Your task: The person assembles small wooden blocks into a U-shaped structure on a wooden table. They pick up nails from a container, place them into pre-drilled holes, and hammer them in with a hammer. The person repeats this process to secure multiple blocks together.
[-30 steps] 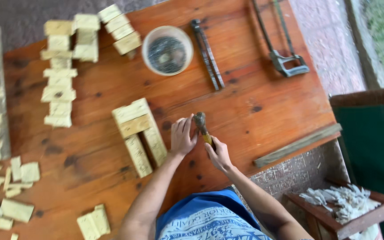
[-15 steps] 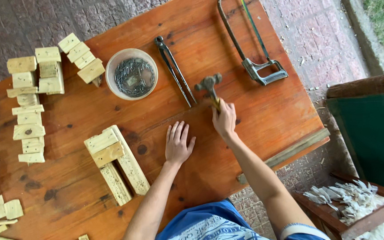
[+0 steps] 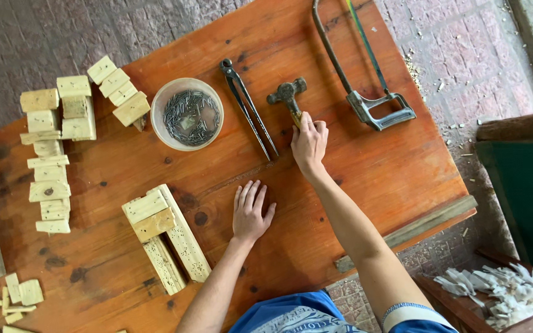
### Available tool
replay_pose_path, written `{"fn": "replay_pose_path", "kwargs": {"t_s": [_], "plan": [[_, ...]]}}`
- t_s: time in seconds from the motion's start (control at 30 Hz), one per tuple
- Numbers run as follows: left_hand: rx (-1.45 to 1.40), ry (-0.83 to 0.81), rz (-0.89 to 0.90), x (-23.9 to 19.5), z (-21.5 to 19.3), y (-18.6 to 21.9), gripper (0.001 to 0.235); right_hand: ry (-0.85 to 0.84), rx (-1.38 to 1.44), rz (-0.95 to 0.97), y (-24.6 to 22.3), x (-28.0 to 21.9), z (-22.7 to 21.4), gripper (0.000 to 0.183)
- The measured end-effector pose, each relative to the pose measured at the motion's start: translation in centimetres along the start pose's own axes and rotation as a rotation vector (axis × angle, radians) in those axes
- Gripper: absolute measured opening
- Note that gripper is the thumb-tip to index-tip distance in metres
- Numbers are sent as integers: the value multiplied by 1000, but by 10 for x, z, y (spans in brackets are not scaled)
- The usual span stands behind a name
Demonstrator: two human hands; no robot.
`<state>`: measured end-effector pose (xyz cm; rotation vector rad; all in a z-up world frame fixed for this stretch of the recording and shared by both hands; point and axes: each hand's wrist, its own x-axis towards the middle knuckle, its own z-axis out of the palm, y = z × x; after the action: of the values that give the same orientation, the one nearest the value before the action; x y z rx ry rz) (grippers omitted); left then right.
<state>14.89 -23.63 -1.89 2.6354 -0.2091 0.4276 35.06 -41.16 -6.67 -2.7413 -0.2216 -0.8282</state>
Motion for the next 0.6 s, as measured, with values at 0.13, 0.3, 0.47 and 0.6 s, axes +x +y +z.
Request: {"fn": "replay_pose_path", "kwargs": {"t_s": [0.13,0.3,0.47,0.6], "plan": [[-64,26,-45,7,-3,-13,41,58,-4,-93,-27,18,-44,53],[-44,259,-121,39,-35,-68,36,-199,568,-297,-69,-19,-42,17],[187,352,-294,46,-12,-128,39,-427,708,-450,-114,-9,-32,12],[194,373,-319,44,-4,-138,40,-459,701,-602,-148,31,-16,7]]}}
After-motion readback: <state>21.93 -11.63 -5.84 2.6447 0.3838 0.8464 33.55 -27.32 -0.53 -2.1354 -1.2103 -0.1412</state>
